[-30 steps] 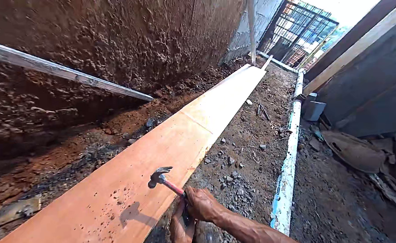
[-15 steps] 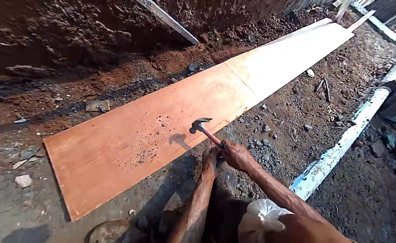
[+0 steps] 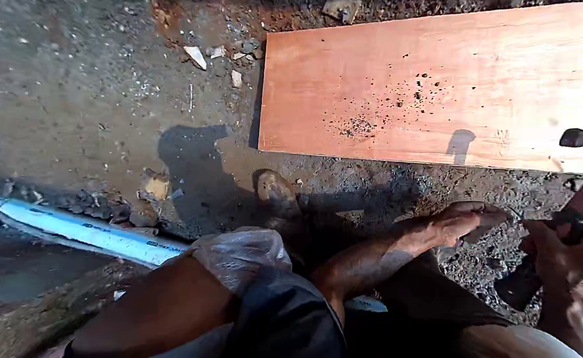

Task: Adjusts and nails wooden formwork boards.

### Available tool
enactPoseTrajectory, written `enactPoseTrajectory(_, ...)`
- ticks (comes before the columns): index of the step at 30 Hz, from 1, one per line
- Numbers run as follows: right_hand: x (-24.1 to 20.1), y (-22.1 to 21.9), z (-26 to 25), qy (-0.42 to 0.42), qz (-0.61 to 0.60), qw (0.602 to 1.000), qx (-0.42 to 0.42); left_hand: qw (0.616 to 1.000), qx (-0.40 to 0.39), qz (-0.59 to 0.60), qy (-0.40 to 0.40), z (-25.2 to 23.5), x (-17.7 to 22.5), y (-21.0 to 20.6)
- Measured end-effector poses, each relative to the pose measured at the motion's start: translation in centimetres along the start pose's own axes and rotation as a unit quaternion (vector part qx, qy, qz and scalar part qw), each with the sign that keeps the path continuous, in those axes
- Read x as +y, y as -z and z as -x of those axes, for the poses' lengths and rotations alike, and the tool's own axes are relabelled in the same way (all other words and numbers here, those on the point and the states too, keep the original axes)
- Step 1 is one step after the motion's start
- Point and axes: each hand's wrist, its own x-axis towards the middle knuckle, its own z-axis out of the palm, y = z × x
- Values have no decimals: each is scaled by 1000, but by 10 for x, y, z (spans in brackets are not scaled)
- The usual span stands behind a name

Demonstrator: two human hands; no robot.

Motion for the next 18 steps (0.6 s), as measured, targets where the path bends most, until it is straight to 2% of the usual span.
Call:
enactPoseTrajectory(3, -3, -4, 3, 8, -56, 998, 20, 999, -10, 35, 5, 7, 6, -10)
enactPoseTrajectory(7, -15, -16, 10, 2, -101, 994, 28, 998, 49, -3, -47, 16, 13, -12)
enactPoseTrajectory(12, -13, -20, 6, -10, -121, 992, 13, 992, 85, -24, -93, 9, 6, -10)
enactPoseTrajectory(15, -13, -26, 6, 1, -102, 995, -1, 981, 87, -119, -128, 14, 14, -1)
enactPoseTrajectory(18, -13, -31, 8, 25, -85, 996, -1, 958, 104, -205, -173, 28, 41, 15)
